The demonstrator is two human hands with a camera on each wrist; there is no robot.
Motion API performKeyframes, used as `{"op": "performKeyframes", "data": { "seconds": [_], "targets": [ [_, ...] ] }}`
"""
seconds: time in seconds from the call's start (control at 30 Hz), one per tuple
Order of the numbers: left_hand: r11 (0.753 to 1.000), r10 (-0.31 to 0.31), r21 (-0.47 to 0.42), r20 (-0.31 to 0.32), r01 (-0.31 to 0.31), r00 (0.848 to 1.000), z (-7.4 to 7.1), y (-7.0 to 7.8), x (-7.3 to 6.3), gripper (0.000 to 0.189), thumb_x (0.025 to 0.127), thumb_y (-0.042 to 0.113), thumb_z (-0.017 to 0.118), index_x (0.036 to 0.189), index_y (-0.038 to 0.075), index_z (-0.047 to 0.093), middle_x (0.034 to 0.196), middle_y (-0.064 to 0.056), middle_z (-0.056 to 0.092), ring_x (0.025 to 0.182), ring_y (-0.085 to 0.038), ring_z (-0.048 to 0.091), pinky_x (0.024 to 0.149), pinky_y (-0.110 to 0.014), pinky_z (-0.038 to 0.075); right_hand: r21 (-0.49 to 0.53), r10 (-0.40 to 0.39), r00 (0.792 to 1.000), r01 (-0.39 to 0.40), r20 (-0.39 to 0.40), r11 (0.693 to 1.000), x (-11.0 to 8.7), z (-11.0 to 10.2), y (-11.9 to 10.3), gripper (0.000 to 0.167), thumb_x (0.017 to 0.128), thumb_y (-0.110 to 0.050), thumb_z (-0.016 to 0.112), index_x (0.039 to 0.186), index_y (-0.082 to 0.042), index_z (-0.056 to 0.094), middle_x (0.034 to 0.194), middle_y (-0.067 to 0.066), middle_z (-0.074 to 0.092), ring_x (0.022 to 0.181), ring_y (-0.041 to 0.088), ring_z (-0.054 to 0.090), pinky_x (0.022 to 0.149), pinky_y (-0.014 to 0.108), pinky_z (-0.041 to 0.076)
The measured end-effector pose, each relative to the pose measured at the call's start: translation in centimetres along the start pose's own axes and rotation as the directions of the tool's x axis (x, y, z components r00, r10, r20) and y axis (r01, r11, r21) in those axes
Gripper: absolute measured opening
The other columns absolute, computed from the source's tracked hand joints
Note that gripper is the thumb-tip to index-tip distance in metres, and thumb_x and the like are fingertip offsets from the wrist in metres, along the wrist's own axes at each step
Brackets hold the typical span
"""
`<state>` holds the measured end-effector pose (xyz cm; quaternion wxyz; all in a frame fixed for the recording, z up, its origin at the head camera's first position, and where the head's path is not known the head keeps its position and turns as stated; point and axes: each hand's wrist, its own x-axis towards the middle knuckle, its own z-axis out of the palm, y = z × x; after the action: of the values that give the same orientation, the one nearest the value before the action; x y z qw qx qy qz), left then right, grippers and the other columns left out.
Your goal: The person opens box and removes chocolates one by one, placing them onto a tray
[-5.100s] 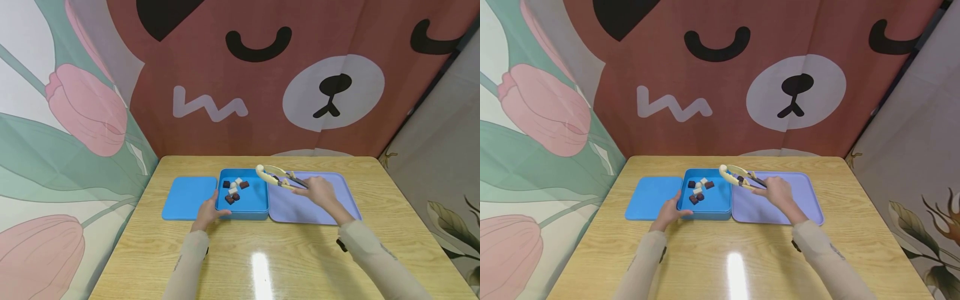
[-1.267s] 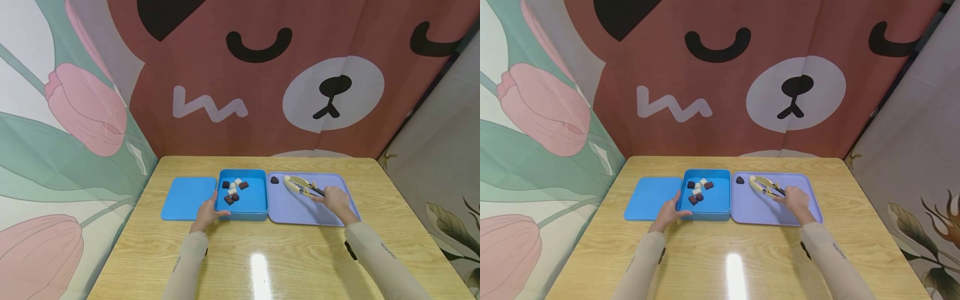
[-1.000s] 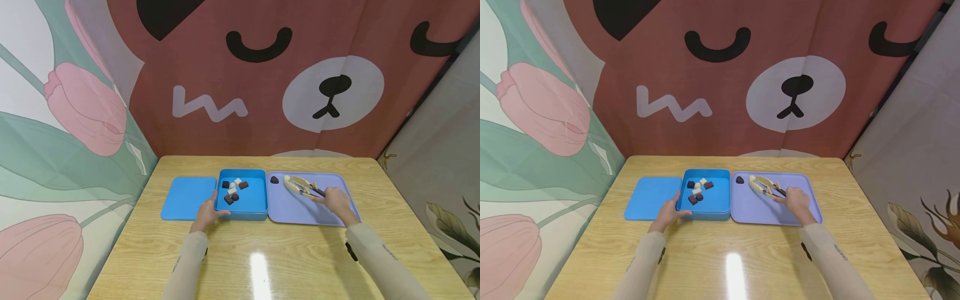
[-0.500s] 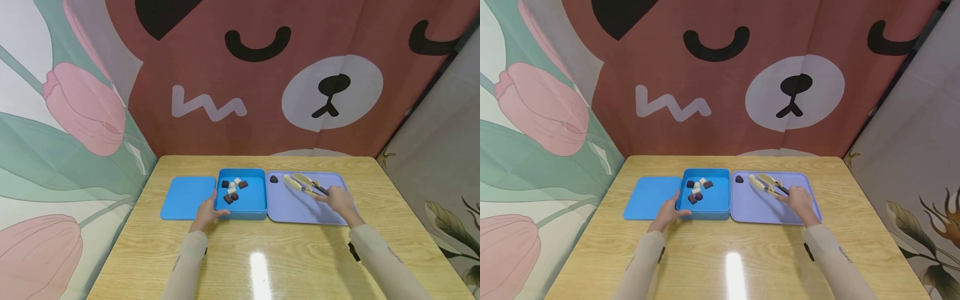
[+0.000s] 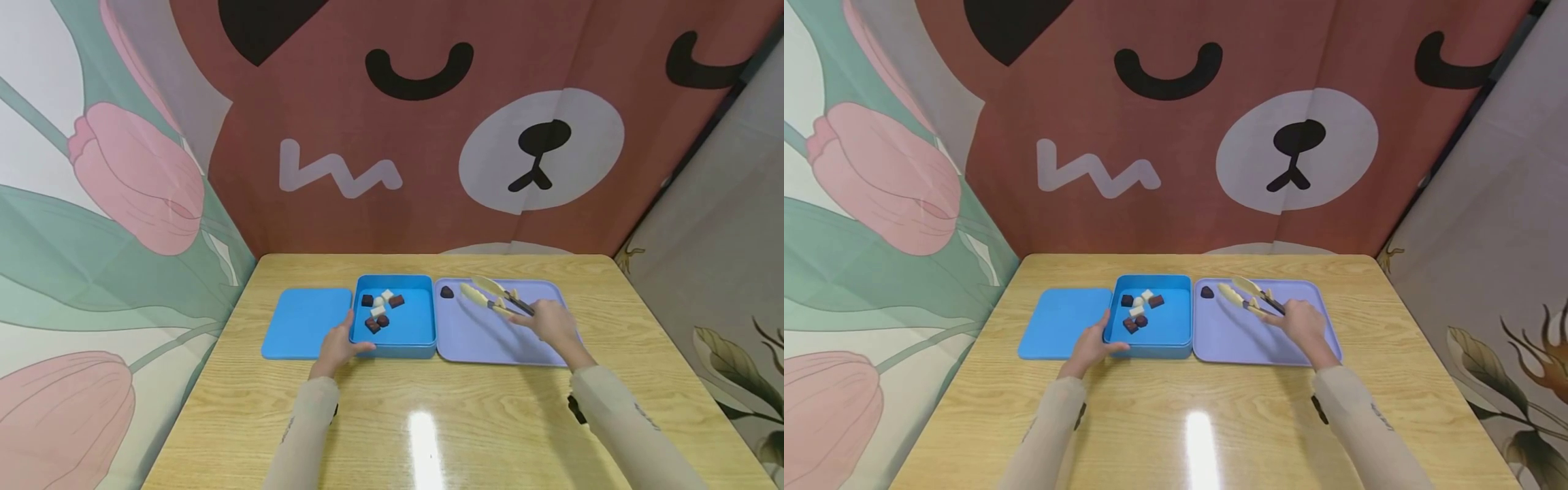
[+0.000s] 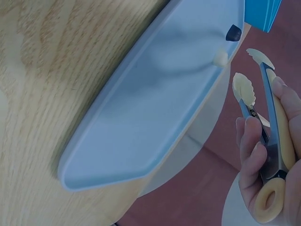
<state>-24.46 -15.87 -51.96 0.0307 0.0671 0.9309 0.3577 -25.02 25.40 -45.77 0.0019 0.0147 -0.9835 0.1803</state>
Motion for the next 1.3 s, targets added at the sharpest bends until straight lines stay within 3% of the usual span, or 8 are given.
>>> {"op": "performKeyframes", "data": {
  "seconds": [0.3,0.57,1.3],
  "targets": [
    [1.0,-0.006,0.006,0.005,0.006,1.0,0.1,-0.1,0.0,0.099,0.069,0.041,0.073,0.142,0.001,0.019,0.122,-0.026,0.048,0.101,-0.037,0.052,0.081,-0.046,0.044,-0.021,-0.023,0.999,0.022,-0.025,1.0,0.0,-0.2,-1.2,0.054,0.07,-0.06,0.063,0.055,-0.011,0.049,0.046,0.0,0.045,0.041,0.014,0.042,0.037,0.027,0.03],
    [1.0,-0.005,0.007,0.004,0.005,1.0,0.1,-0.1,0.0,0.099,0.069,0.039,0.074,0.142,0.001,0.019,0.132,-0.025,0.039,0.111,-0.038,0.046,0.084,-0.047,0.043,-0.01,-0.055,0.998,0.055,-0.041,0.998,0.0,-0.3,-2.6,0.054,0.07,-0.061,0.063,0.053,-0.013,0.046,0.047,-0.001,0.042,0.041,0.013,0.038,0.036,0.026,0.028],
    [1.0,-0.001,-0.004,-0.003,0.001,1.0,0.2,-0.3,0.1,0.099,0.069,0.04,0.074,0.142,0.001,0.019,0.134,-0.024,0.036,0.112,-0.039,0.044,0.084,-0.048,0.043,-0.059,-0.151,0.988,0.15,-0.017,0.987,0.4,0.9,-5.9,0.045,0.071,-0.055,0.065,0.061,-0.013,0.056,0.045,-0.004,0.034,0.042,0.01,0.028,0.036,0.023,0.021]
  ]
}}
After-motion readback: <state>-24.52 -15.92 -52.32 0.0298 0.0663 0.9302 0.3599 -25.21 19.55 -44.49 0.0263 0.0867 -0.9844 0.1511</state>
